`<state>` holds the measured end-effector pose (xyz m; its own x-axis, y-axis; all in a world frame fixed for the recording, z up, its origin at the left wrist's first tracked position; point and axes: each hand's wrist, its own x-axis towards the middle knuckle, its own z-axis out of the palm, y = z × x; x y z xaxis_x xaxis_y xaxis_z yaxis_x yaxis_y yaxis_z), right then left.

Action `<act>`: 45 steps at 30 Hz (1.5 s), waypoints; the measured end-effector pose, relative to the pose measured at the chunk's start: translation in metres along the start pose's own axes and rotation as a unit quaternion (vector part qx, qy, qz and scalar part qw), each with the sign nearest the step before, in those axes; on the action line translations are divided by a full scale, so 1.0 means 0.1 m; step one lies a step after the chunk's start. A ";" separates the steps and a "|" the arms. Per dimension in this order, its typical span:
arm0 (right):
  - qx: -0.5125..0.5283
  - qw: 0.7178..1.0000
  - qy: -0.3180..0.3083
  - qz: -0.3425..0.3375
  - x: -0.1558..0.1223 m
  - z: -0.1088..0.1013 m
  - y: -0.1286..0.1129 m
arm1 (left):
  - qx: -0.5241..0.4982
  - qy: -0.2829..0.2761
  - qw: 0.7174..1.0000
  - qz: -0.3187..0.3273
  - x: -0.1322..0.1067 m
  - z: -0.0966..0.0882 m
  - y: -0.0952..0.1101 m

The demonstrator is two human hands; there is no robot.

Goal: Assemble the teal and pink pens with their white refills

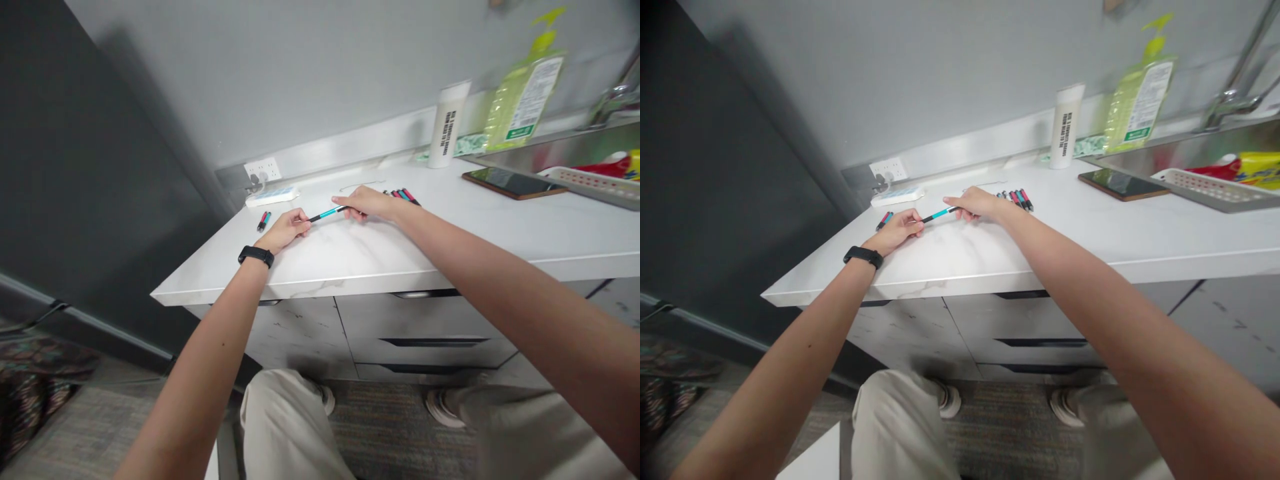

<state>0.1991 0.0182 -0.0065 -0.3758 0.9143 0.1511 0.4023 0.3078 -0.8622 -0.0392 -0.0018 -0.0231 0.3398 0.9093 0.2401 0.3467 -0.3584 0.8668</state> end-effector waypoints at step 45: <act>0.258 0.940 0.222 -0.022 0.25 -0.23 0.16 | 0.049 0.030 0.998 -0.024 -0.03 0.08 0.13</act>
<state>0.2155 0.0519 -0.0051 0.0483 0.9585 0.2808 -0.1069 0.2845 -0.9527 -0.0288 -0.0112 -0.0165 0.2689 0.9357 0.2283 0.4464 -0.3311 0.8313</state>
